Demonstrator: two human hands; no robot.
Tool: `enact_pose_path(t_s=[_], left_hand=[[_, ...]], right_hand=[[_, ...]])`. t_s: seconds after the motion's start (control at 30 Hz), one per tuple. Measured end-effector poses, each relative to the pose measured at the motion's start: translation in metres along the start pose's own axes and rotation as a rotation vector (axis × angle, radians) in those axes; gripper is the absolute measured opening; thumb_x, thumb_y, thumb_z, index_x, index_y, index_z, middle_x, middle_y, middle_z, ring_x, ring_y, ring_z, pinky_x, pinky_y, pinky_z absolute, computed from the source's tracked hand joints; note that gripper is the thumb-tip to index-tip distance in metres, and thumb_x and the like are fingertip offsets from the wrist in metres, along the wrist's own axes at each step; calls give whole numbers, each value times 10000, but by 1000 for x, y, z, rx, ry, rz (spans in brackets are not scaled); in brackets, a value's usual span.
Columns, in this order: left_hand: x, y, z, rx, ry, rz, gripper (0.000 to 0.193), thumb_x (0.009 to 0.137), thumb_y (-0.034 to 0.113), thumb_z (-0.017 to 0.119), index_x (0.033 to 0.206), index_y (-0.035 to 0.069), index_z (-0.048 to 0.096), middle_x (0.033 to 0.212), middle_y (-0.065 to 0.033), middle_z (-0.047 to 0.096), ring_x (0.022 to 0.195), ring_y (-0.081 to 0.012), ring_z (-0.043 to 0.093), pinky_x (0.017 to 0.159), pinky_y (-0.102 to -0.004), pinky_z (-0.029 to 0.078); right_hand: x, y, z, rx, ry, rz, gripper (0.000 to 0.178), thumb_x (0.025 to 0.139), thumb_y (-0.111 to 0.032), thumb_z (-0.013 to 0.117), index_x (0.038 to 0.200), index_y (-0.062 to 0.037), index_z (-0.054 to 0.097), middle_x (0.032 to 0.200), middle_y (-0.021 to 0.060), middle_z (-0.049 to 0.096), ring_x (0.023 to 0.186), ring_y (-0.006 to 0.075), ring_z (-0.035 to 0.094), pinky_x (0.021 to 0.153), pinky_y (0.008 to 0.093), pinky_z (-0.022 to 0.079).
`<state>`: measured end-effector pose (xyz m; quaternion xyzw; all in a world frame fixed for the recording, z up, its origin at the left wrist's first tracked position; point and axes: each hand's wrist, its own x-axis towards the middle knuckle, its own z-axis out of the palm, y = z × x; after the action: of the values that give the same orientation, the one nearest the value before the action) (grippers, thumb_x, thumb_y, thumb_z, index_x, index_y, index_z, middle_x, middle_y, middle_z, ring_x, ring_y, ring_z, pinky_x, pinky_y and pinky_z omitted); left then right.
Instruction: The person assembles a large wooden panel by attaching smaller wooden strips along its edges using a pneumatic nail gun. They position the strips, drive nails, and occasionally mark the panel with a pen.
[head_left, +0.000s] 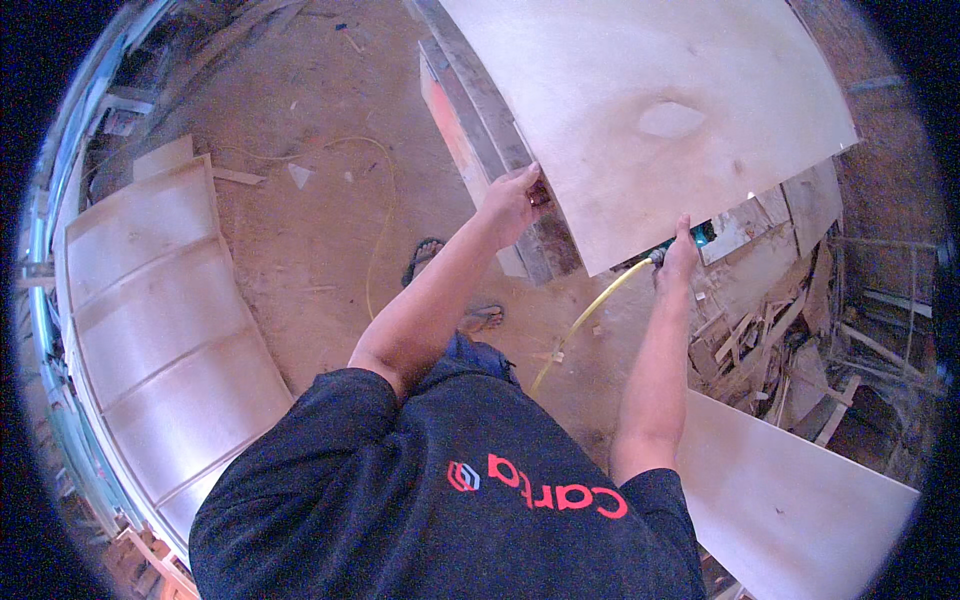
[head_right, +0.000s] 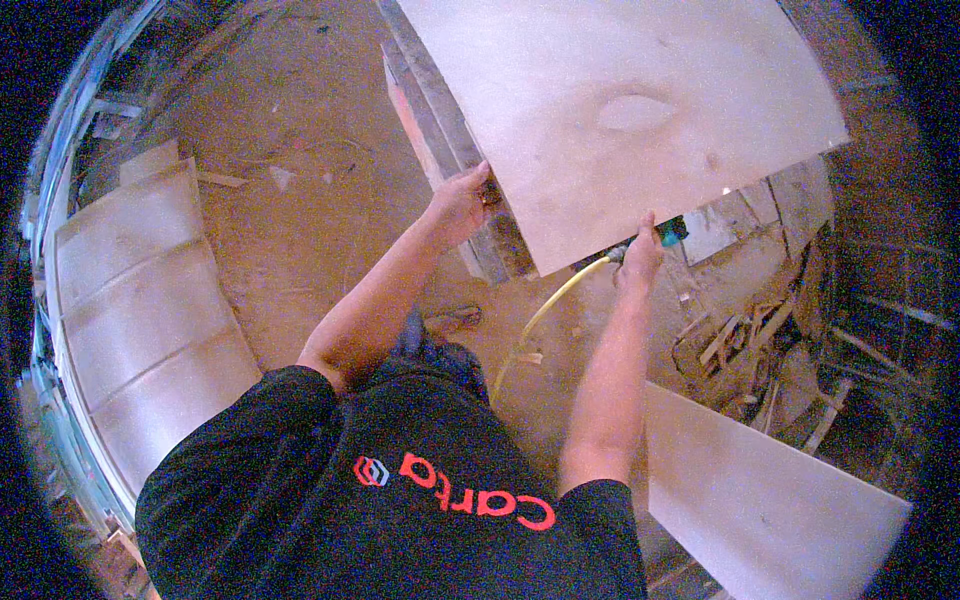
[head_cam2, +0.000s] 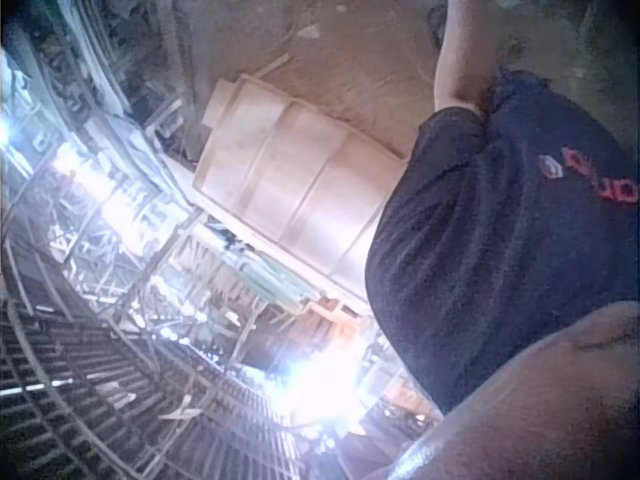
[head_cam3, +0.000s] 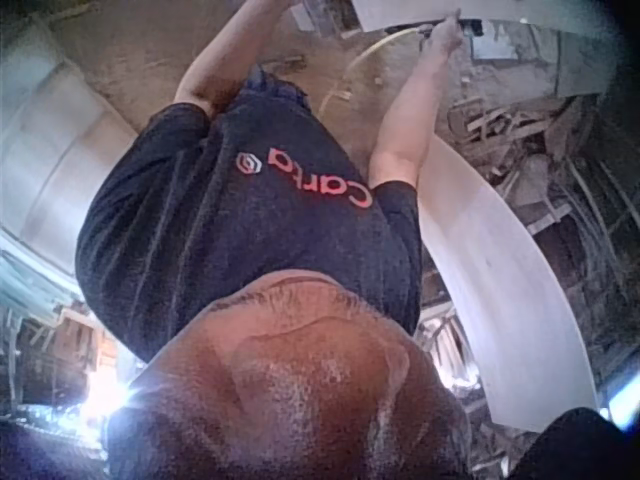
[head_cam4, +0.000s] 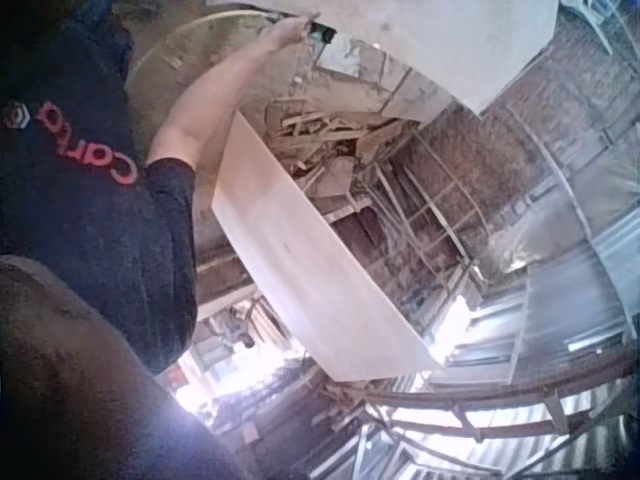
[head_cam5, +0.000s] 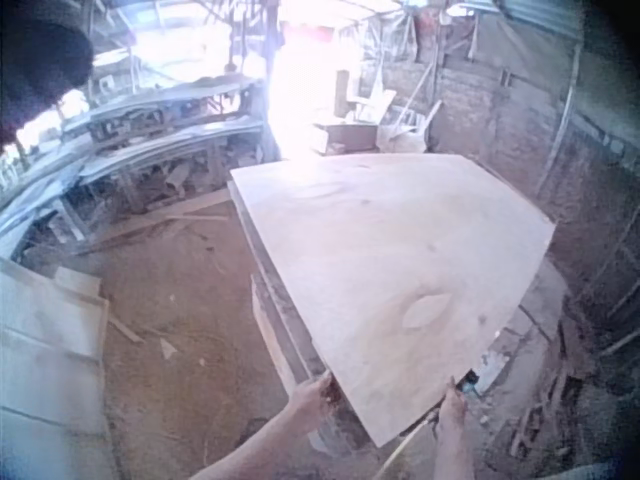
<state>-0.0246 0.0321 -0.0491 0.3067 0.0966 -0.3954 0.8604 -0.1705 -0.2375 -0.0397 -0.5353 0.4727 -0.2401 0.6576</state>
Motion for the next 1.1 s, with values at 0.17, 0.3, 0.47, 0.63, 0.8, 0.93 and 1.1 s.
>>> enact_pose_path(t_s=[0.17,0.3,0.47,0.63,0.8,0.93,1.1], left_hand=[[-5,-7,2,17,0,90,271,1041,263,492,1174,45,582,1077,-52,655,946,-173,639,821,-364,542],[-19,-5,26,353,298,188,246,1034,234,500,1189,49,551,1028,-46,637,894,-169,632,755,-363,553],[-13,-9,23,266,286,204,223,1017,187,508,1180,40,549,973,-53,629,839,-148,622,688,-335,546],[-5,-9,14,432,335,372,210,990,148,507,1059,-16,619,873,-71,648,776,-151,613,714,-327,516],[-19,0,13,702,564,438,234,957,132,511,1003,-63,632,850,-104,662,769,-187,615,732,-333,488],[-7,-4,0,793,564,431,230,956,132,512,1002,-56,636,838,-112,663,794,-187,633,747,-337,500],[-6,-13,8,487,280,265,196,962,153,546,1029,-1,648,897,-70,677,782,-173,655,689,-319,545]], right_hand=[[-14,-7,9,185,-69,91,493,933,-383,672,1253,-23,568,1148,102,648,993,244,650,845,375,543],[-13,-1,3,98,-14,54,464,924,-340,687,1240,-19,574,1147,105,651,989,244,652,846,378,548],[0,4,-9,2,4,71,412,920,-288,689,1205,-9,585,1124,104,662,973,232,658,831,372,556],[-11,-9,2,62,-19,115,382,924,-271,686,1187,-11,590,1076,98,671,928,224,670,817,356,561],[-3,0,-9,10,-41,68,356,932,-287,681,1146,-13,603,1033,93,674,876,209,662,775,345,552],[-5,3,-2,-66,6,48,349,938,-318,676,1093,-9,622,1006,86,667,849,193,644,746,338,537],[1,12,-16,-76,-34,-6,363,944,-335,670,1081,-2,625,1010,90,665,863,197,642,758,333,534]])
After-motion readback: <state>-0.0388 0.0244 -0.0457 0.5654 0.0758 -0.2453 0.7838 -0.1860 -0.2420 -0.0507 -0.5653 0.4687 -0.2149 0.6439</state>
